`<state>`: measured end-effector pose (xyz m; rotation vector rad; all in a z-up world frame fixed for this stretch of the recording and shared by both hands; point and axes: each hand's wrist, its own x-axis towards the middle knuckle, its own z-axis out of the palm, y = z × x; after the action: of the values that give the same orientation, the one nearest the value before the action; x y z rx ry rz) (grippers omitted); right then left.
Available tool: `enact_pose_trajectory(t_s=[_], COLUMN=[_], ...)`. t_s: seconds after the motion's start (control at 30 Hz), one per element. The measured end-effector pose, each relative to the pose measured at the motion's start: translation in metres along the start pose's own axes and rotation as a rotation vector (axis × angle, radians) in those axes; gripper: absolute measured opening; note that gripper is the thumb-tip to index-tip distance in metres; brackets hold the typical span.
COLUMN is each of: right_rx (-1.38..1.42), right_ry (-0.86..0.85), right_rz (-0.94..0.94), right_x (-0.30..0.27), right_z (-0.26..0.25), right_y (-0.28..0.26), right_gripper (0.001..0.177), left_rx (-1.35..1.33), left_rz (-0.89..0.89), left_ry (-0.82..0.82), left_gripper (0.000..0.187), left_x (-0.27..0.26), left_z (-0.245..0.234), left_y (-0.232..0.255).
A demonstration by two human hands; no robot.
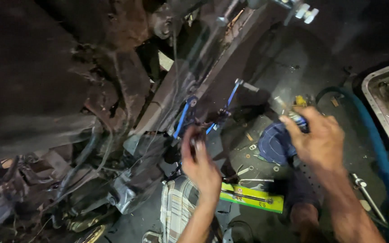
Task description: The person uses a ratchet and wrench to loosen and remove bolts from a blue motorcycle swingarm. They then detach the swingarm and handle small parts like washers and nuts.
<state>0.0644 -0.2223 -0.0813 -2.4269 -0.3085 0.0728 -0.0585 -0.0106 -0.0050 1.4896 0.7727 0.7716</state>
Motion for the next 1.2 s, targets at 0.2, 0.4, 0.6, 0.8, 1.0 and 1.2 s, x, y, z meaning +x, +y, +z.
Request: enact_pose_trajectory(t_s=[0.2,0.4,0.6,0.8,1.0,1.2], right_rx=[0.037,0.481,0.64,0.594,0.482,0.616], right_ry=[-0.113,-0.156,-0.429,-0.483,-0.535,-0.482], right_rz=[-0.116,-0.117,-0.201,-0.267,-0.133,-0.164], right_x=[-0.015,-0.047,-0.076,-0.065,-0.076,-0.07], right_z=[0.051,0.111,0.167,0.171,0.17,0.17], right_y=[0.013,0.037,0.084,0.092,0.1,0.104], right_gripper=[0.035,0.018,0.031,0.055,0.042,0.035], left_rx=[-0.163,0.334,0.869,0.58,0.338,0.313], left_rz=[-0.41,-0.515,0.065,-0.24,-0.169,0.053], left_ry=[-0.025,0.079,-0.367,-0.05,0.155,0.046], left_gripper=[0.019,0.037,0.022,0.05,0.017,0.039], left_x=[-0.094,-0.13,-0.127,-0.127,-0.059,-0.015], left_z=[-0.022,0.001,-0.015,-0.014,-0.022,0.018], left_y=[-0.164,-0.303,-0.289,-0.284,-0.216,-0.103])
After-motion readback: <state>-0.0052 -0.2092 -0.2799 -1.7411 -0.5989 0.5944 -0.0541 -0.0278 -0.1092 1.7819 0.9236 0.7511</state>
